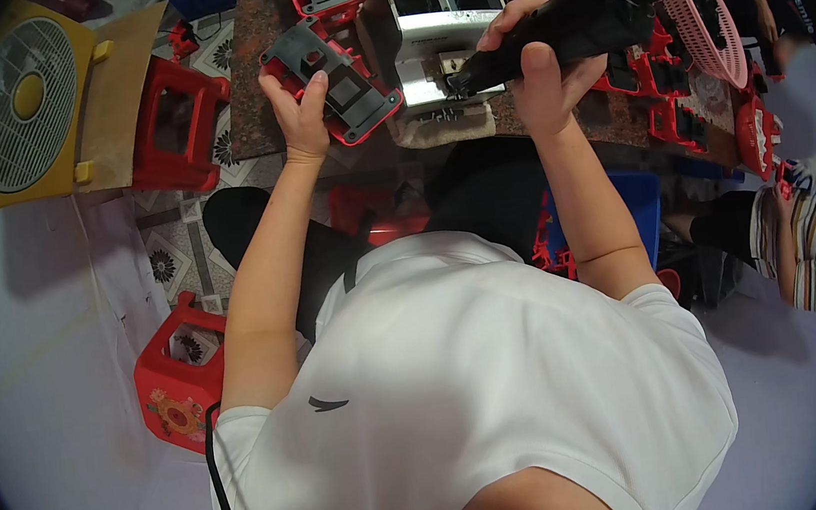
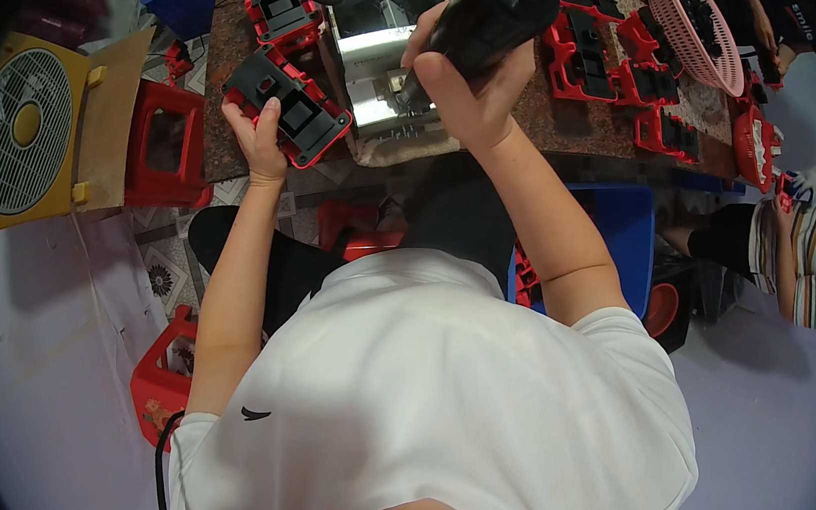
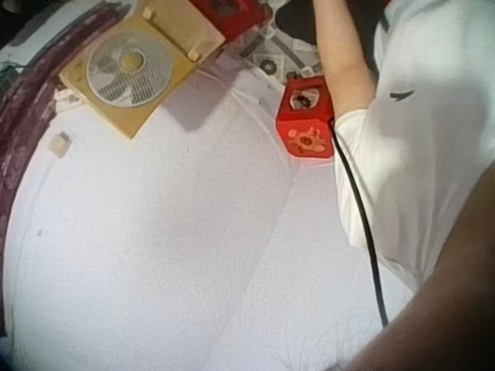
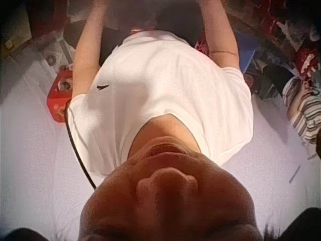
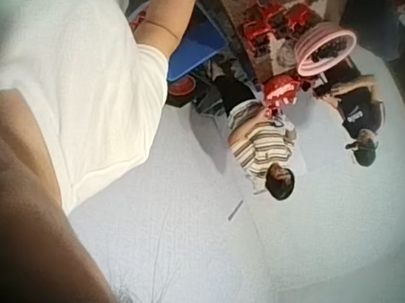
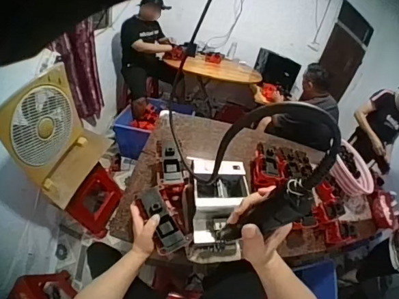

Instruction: Assembling components for red toy trucks at a factory workbench.

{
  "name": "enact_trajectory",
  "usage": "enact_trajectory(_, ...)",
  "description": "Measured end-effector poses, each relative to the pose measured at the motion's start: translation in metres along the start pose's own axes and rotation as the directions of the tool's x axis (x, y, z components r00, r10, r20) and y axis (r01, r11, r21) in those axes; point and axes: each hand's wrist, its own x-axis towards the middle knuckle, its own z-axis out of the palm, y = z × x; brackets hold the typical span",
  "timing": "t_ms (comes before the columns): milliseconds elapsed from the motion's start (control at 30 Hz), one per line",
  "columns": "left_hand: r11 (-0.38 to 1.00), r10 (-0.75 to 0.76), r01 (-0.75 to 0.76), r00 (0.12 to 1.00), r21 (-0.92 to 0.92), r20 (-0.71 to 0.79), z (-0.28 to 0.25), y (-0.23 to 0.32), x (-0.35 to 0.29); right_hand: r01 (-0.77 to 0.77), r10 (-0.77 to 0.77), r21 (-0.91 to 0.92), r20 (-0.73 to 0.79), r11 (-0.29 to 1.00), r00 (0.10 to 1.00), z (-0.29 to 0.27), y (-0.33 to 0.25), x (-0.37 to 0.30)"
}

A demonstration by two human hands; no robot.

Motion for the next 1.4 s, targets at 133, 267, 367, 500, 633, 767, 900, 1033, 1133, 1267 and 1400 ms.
enact_trajectory(133,0.996,-0.044,0.045,0.999,-0.080,0.004,0.000,-0.004,-0.001,0.003,-0.002,-0.113,0.012,0.994,1.000,0.002,0.003,-0.007)
enact_trajectory(267,0.997,-0.030,0.028,0.999,-0.067,-0.021,0.001,0.000,-0.002,-0.290,0.293,-0.076,0.035,0.954,0.956,0.004,0.005,0.012)
enact_trajectory(367,0.999,-0.015,0.014,0.999,-0.036,-0.031,-0.001,-0.002,-0.001,-0.236,0.249,0.232,-0.028,0.944,0.968,0.033,-0.006,0.018)
enact_trajectory(500,0.998,-0.028,0.026,0.999,-0.065,-0.026,0.004,0.003,0.000,-0.113,0.118,0.273,-0.001,0.955,0.993,0.061,-0.006,0.010)
enact_trajectory(633,0.997,-0.016,0.014,0.999,-0.080,-0.029,0.004,0.004,0.001,-0.066,0.088,0.362,-0.045,0.930,0.995,0.087,-0.003,0.004)
enact_trajectory(767,0.996,-0.008,0.004,0.998,-0.088,-0.055,0.003,0.005,0.000,-0.115,0.098,0.117,0.144,0.986,0.985,0.089,0.000,-0.002)
enact_trajectory(900,0.996,0.015,-0.020,0.999,-0.090,-0.052,0.003,0.005,-0.001,-0.069,0.035,0.164,0.205,0.984,0.978,0.098,0.004,-0.008)
enact_trajectory(1033,0.996,0.026,-0.032,0.998,-0.088,-0.064,0.003,0.004,-0.002,-0.138,0.112,0.070,0.289,0.988,0.951,0.107,0.002,-0.008)
enact_trajectory(1133,0.992,-0.023,0.016,0.998,-0.126,-0.057,0.001,-0.002,-0.003,-0.029,0.006,0.090,0.254,0.995,0.967,0.109,0.014,0.001)
enact_trajectory(1267,0.988,0.101,-0.101,0.995,0.115,0.001,0.003,0.005,0.003,-0.244,0.197,0.172,0.253,0.954,0.947,0.095,0.015,0.007)
enact_trajectory(1400,0.996,-0.025,0.020,0.998,-0.082,-0.049,0.001,0.007,0.000,-0.291,0.307,0.236,-0.033,0.927,0.951,0.075,-0.026,0.029)
